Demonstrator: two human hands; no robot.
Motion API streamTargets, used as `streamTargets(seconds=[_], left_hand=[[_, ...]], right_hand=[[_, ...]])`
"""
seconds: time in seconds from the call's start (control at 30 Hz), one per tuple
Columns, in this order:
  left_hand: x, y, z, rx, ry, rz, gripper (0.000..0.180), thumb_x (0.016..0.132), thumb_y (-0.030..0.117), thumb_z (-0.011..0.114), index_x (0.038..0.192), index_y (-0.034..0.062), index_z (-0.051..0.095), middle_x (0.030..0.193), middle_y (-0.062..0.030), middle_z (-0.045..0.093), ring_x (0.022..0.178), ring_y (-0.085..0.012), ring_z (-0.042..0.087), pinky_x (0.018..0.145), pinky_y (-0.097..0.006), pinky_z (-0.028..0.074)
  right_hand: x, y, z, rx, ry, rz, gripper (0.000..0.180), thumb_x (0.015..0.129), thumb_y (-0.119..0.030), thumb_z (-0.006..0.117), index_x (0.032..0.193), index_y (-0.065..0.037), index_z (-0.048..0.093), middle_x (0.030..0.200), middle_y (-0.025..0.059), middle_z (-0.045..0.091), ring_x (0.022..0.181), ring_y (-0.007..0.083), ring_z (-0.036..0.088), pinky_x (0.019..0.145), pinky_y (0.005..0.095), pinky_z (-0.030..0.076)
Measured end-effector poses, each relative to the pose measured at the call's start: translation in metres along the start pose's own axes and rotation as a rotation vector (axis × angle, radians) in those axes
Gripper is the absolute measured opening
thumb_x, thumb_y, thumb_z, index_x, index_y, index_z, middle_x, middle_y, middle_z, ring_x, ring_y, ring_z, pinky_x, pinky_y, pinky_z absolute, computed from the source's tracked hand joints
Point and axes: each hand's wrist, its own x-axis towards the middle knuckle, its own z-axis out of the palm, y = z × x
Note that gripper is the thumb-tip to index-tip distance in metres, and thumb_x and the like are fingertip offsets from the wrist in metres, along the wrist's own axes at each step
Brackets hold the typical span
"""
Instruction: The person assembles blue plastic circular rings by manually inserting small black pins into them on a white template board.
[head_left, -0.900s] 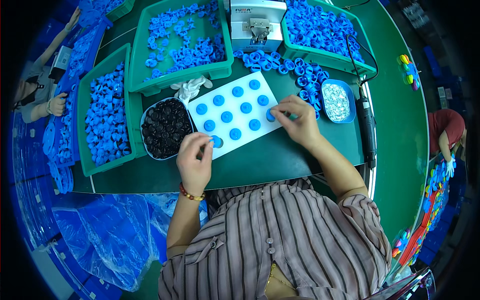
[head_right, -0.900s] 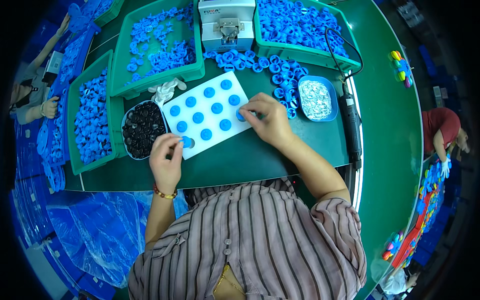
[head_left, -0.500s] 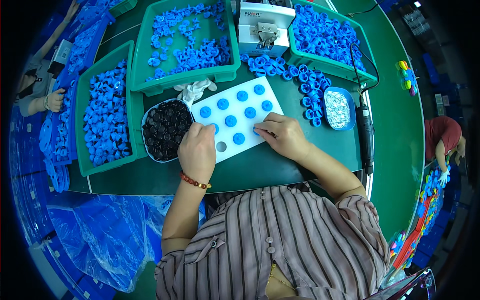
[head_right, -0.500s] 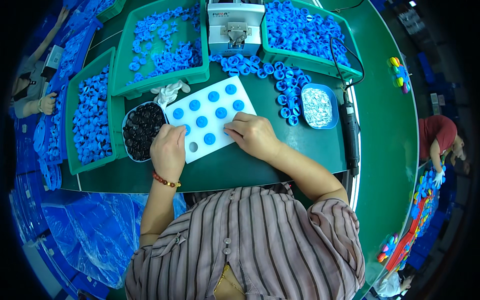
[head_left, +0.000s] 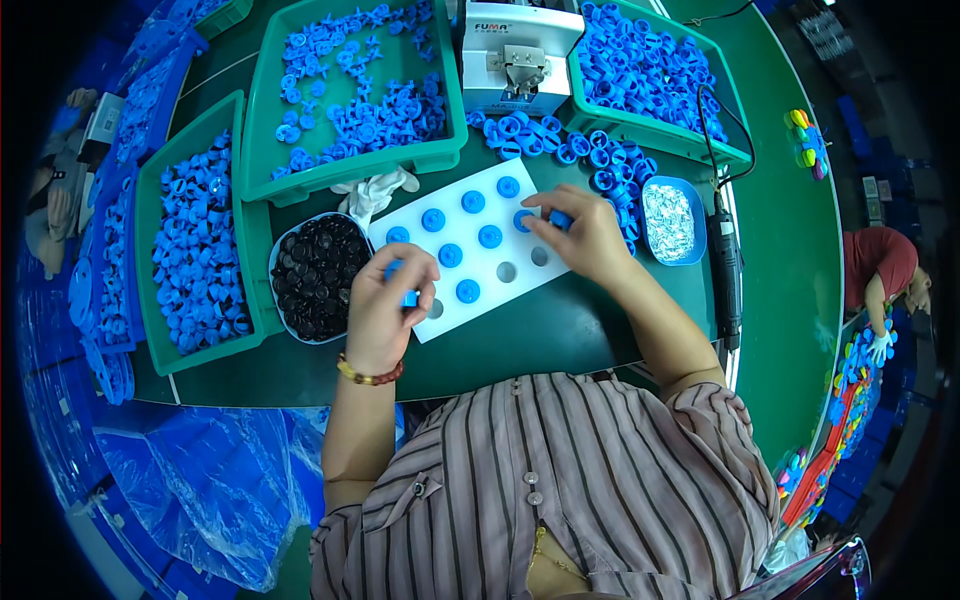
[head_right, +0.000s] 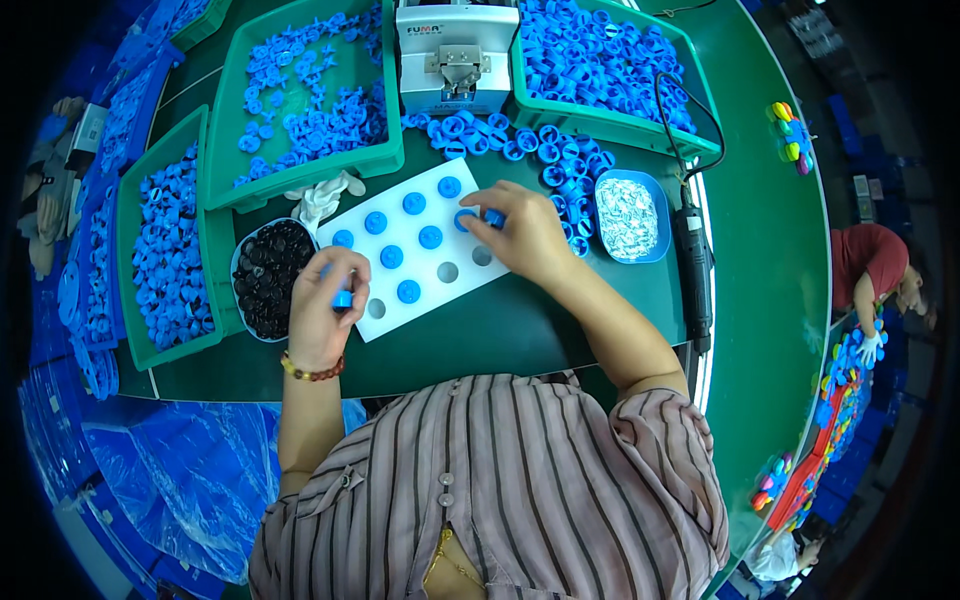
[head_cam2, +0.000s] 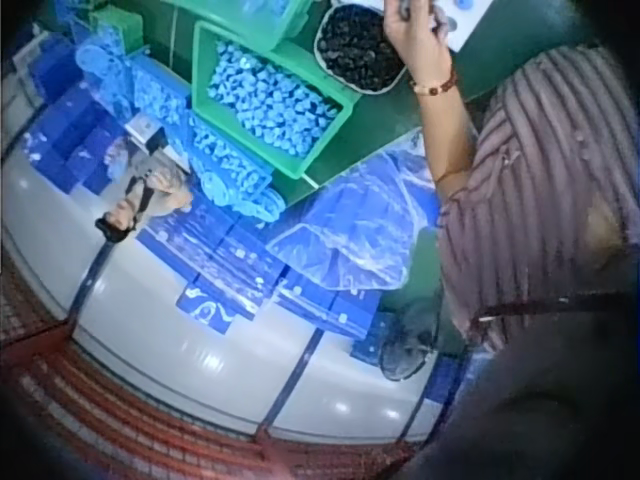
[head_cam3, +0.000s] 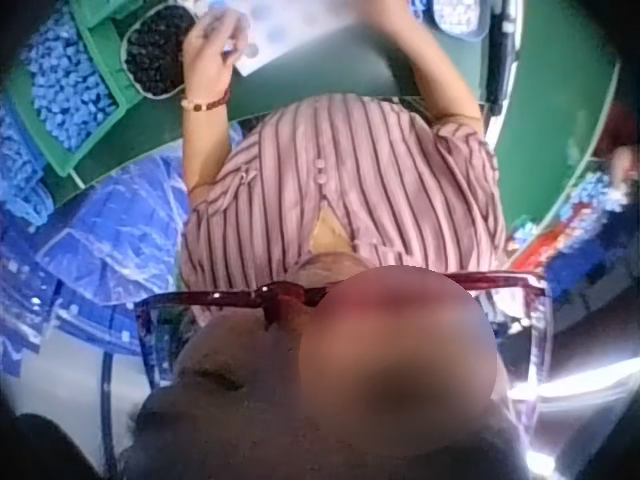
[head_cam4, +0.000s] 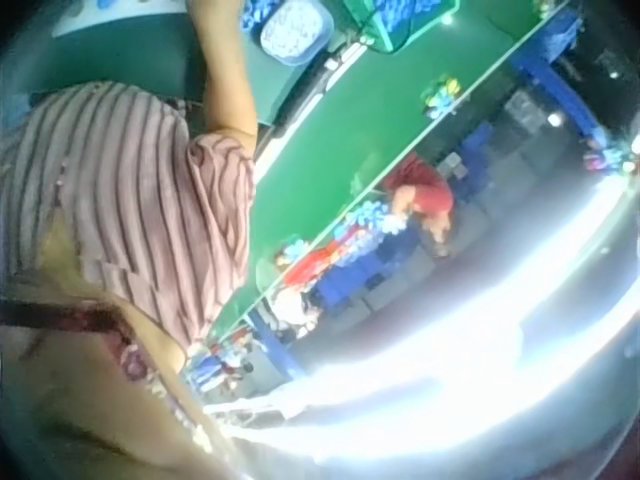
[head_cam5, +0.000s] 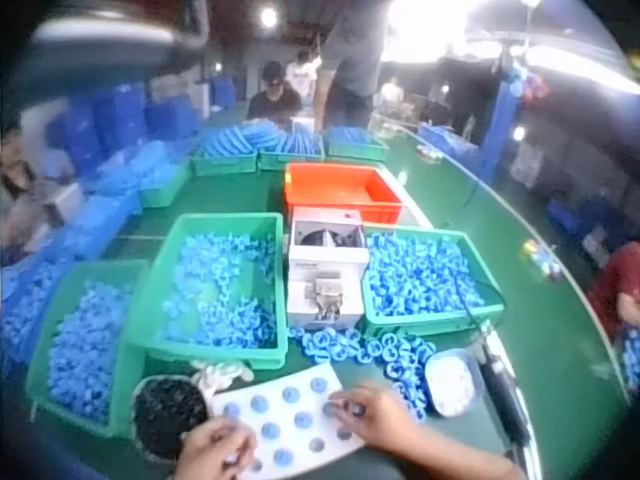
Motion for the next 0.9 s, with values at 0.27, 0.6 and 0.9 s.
streamTargets(seconds=[0.27, 0.6, 0.9], left_hand=[[0.014, -0.017, 0.019, 1.515, 0.192, 0.573, 0.011, 0.08, 0.009, 0.074, 0.088, 0.0058, 0.068, 0.087, -0.0099, 0.064, 0.076, -0.0299, 0.064, 0.065, -0.037, 0.052], [0.008, -0.002, 0.013, 0.808, 0.044, 0.336, 0.01, 0.089, 0.009, 0.066, 0.095, 0.0022, 0.062, 0.089, -0.0118, 0.067, 0.075, -0.0217, 0.068, 0.053, -0.029, 0.049], [-0.015, -0.006, 0.017, 0.075, 0.01, -0.222, 0.007, 0.091, 0.008, 0.06, 0.094, 0.0016, 0.061, 0.086, -0.0101, 0.065, 0.06, -0.0148, 0.064, 0.04, -0.018, 0.034]], right_hand=[[0.003, 0.008, -0.005, 0.188, -0.017, 0.101, 0.012, 0.085, -0.016, 0.072, 0.084, -0.005, 0.069, 0.083, 0.0054, 0.068, 0.064, 0.0192, 0.063, 0.051, 0.0301, 0.048], [0.004, -0.023, 0.02, -0.244, -0.21, -0.231, 0.012, 0.076, -0.009, 0.073, 0.088, -0.009, 0.073, 0.083, 0.008, 0.067, 0.068, 0.0282, 0.065, 0.061, 0.0377, 0.052], [0.008, -0.024, 0.02, -0.292, -0.09, -0.27, 0.013, 0.077, -0.011, 0.075, 0.089, -0.007, 0.072, 0.088, 0.0068, 0.066, 0.068, 0.0272, 0.066, 0.058, 0.037, 0.053]])
